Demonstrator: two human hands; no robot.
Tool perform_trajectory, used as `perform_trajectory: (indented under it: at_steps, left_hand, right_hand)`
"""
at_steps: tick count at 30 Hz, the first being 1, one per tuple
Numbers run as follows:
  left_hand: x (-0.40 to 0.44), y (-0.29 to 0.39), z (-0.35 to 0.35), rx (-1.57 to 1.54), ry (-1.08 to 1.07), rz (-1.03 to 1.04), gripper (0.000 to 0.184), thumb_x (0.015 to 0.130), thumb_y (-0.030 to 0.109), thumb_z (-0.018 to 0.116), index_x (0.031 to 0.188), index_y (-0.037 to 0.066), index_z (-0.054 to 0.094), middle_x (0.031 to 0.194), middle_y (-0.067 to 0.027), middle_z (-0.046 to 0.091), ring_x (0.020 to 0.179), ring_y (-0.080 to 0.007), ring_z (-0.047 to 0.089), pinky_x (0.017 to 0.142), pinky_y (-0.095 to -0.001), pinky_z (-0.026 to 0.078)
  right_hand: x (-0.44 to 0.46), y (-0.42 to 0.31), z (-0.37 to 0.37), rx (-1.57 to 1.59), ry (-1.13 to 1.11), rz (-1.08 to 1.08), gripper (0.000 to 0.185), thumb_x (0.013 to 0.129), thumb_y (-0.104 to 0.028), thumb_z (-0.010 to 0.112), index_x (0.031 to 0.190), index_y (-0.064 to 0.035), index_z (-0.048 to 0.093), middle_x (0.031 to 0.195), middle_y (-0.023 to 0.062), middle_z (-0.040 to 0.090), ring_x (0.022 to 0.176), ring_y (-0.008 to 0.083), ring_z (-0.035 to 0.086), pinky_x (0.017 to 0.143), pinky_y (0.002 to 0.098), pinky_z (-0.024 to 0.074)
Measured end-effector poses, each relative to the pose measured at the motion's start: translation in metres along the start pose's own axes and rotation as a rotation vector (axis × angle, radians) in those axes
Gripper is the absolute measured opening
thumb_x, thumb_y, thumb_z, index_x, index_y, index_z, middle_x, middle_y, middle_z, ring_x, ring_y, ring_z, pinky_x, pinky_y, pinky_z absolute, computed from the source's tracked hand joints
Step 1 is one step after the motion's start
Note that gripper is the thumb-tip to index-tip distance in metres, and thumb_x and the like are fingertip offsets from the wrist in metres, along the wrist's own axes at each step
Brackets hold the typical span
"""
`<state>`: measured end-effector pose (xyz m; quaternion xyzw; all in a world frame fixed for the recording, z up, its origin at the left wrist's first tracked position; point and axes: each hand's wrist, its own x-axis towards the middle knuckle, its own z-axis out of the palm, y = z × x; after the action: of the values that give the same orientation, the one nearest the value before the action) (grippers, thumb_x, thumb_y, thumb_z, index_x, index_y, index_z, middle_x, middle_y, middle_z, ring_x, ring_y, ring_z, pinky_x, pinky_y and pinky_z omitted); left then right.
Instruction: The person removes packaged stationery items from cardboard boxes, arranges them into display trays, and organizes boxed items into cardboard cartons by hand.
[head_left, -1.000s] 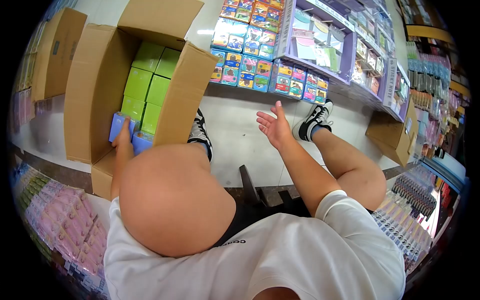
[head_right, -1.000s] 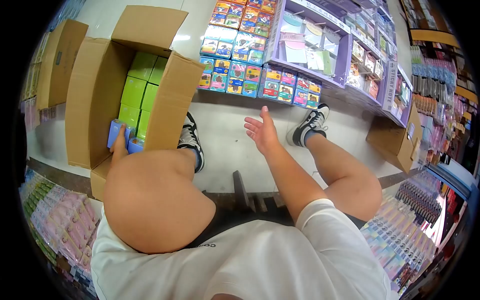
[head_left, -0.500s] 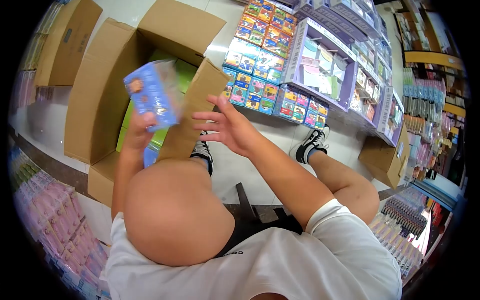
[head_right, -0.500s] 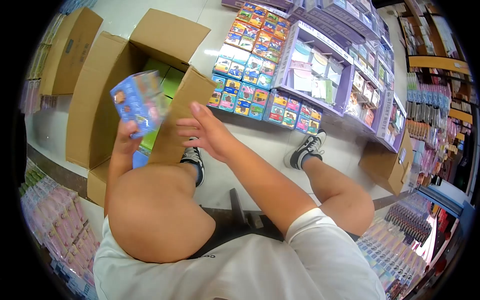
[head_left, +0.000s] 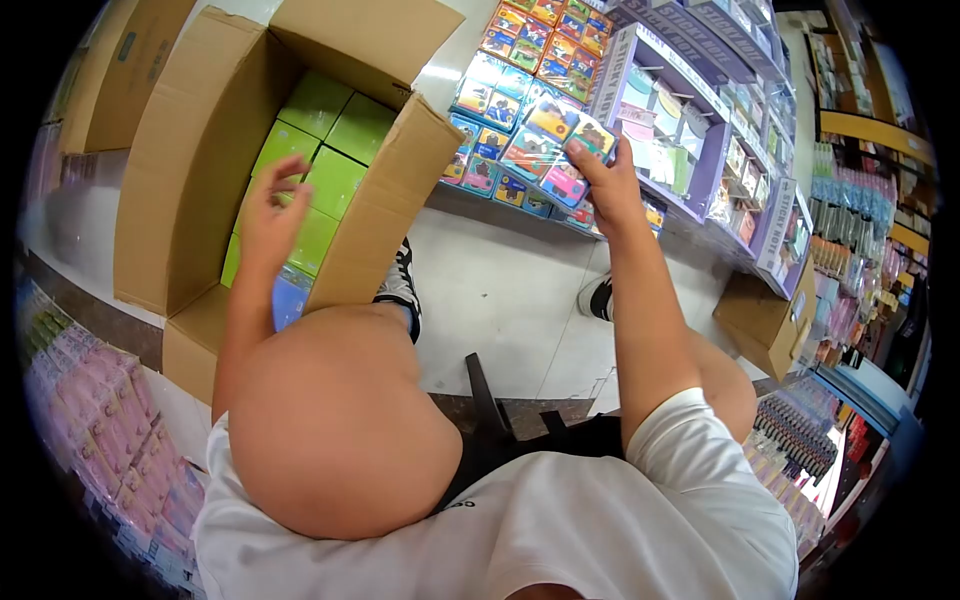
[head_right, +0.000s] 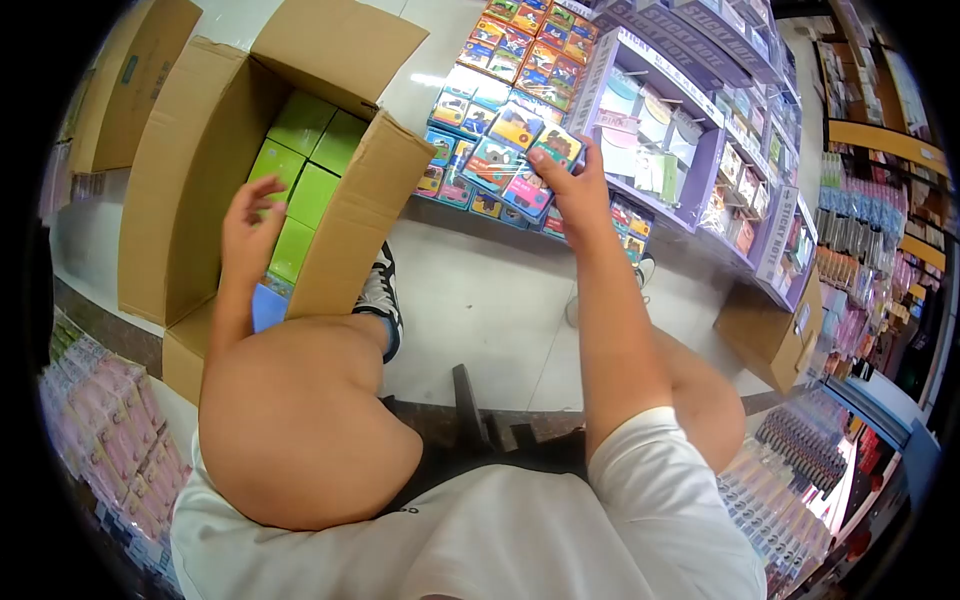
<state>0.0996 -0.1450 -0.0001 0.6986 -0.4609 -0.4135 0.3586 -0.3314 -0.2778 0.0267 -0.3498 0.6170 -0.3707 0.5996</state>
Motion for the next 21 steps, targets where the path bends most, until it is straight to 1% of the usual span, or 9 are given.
perform_trajectory:
  at_steps: [3, 4, 6, 8, 12, 15, 16, 19, 21]
  left_hand:
    - [-0.022, -0.081, -0.045, 0.440, 0.082, -0.204, 0.058, 0.090, 0.017, 0.073, 0.143, 0.001, 0.054, 0.138, -0.0207, 0.064, 0.124, -0.0327, 0.064, 0.105, -0.0427, 0.051]
    - [-0.034, -0.103, -0.053, 0.604, 0.011, -0.454, 0.068, 0.088, 0.028, 0.076, 0.145, -0.001, 0.051, 0.141, -0.0244, 0.061, 0.128, -0.0363, 0.062, 0.108, -0.0445, 0.049]
    - [-0.064, -0.137, -0.061, 0.866, -0.235, -0.874, 0.084, 0.085, 0.041, 0.078, 0.148, -0.004, 0.046, 0.145, -0.0286, 0.057, 0.132, -0.0403, 0.059, 0.111, -0.0466, 0.047]
    - [-0.081, -0.134, -0.053, 0.830, -0.295, -1.023, 0.090, 0.082, 0.045, 0.079, 0.150, -0.004, 0.043, 0.145, -0.0296, 0.056, 0.133, -0.0409, 0.058, 0.111, -0.0472, 0.047]
    - [-0.074, -0.128, -0.034, 0.680, -0.157, -1.070, 0.104, 0.077, 0.054, 0.079, 0.153, -0.003, 0.037, 0.146, -0.0318, 0.053, 0.135, -0.0422, 0.056, 0.110, -0.0484, 0.047]
    - [-0.066, -0.122, -0.027, 0.622, -0.073, -1.089, 0.114, 0.073, 0.060, 0.080, 0.156, -0.003, 0.033, 0.147, -0.0334, 0.051, 0.136, -0.0432, 0.054, 0.110, -0.0493, 0.047]
    - [-0.065, -0.122, -0.024, 0.617, -0.047, -1.083, 0.117, 0.072, 0.062, 0.080, 0.157, -0.002, 0.032, 0.147, -0.0339, 0.051, 0.136, -0.0435, 0.053, 0.110, -0.0496, 0.047]
    - [-0.072, -0.143, -0.017, 0.650, 0.059, -0.959, 0.116, 0.070, 0.062, 0.080, 0.156, -0.001, 0.035, 0.144, -0.0341, 0.052, 0.134, -0.0442, 0.054, 0.109, -0.0508, 0.048]
    - [-0.080, -0.159, -0.018, 0.656, 0.094, -0.879, 0.110, 0.069, 0.060, 0.080, 0.154, 0.002, 0.041, 0.140, -0.0334, 0.054, 0.131, -0.0447, 0.055, 0.107, -0.0516, 0.049]
  right_hand:
    - [0.021, 0.008, -0.009, -0.500, -0.025, -0.060, 0.072, 0.083, -0.020, 0.090, 0.137, -0.0062, 0.045, 0.113, 0.0193, 0.068, 0.096, 0.0227, 0.073, 0.080, 0.0350, 0.0625]
    - [0.013, 0.004, -0.002, -0.552, -0.029, -0.086, 0.070, 0.081, -0.021, 0.091, 0.134, -0.0068, 0.049, 0.107, 0.0187, 0.070, 0.090, 0.0224, 0.073, 0.077, 0.0329, 0.0617]
    - [0.015, 0.008, 0.001, -0.581, -0.043, -0.032, 0.070, 0.081, -0.022, 0.092, 0.134, -0.0076, 0.049, 0.110, 0.0196, 0.070, 0.095, 0.0223, 0.073, 0.078, 0.0346, 0.0610]
    - [0.022, 0.028, -0.004, -0.650, -0.041, 0.014, 0.071, 0.082, -0.024, 0.091, 0.137, -0.0074, 0.049, 0.113, 0.0215, 0.070, 0.106, 0.0274, 0.071, 0.085, 0.0396, 0.0588]
    - [0.035, 0.051, -0.012, -0.700, 0.027, 0.070, 0.068, 0.085, -0.015, 0.083, 0.144, -0.0062, 0.049, 0.122, 0.0235, 0.068, 0.113, 0.0377, 0.068, 0.098, 0.0427, 0.0538]
    - [0.037, 0.072, -0.011, -0.960, 0.030, -0.414, 0.064, 0.084, -0.010, 0.079, 0.143, -0.0087, 0.053, 0.124, 0.0267, 0.065, 0.117, 0.0368, 0.065, 0.101, 0.0418, 0.0524]
    - [0.026, 0.063, -0.002, -0.939, 0.037, -0.427, 0.063, 0.082, -0.004, 0.076, 0.141, -0.0111, 0.056, 0.140, 0.0266, 0.056, 0.133, 0.0448, 0.054, 0.113, 0.0480, 0.0434]
    - [0.009, 0.062, 0.023, -1.207, 0.153, -0.376, 0.065, 0.081, -0.008, 0.079, 0.142, -0.0136, 0.056, 0.152, 0.0232, 0.046, 0.142, 0.0451, 0.043, 0.116, 0.0508, 0.0398]
    - [0.003, 0.065, 0.030, -1.264, 0.094, -0.409, 0.078, 0.073, -0.027, 0.089, 0.143, -0.0168, 0.055, 0.159, 0.0178, 0.040, 0.147, 0.0452, 0.035, 0.118, 0.0597, 0.0341]
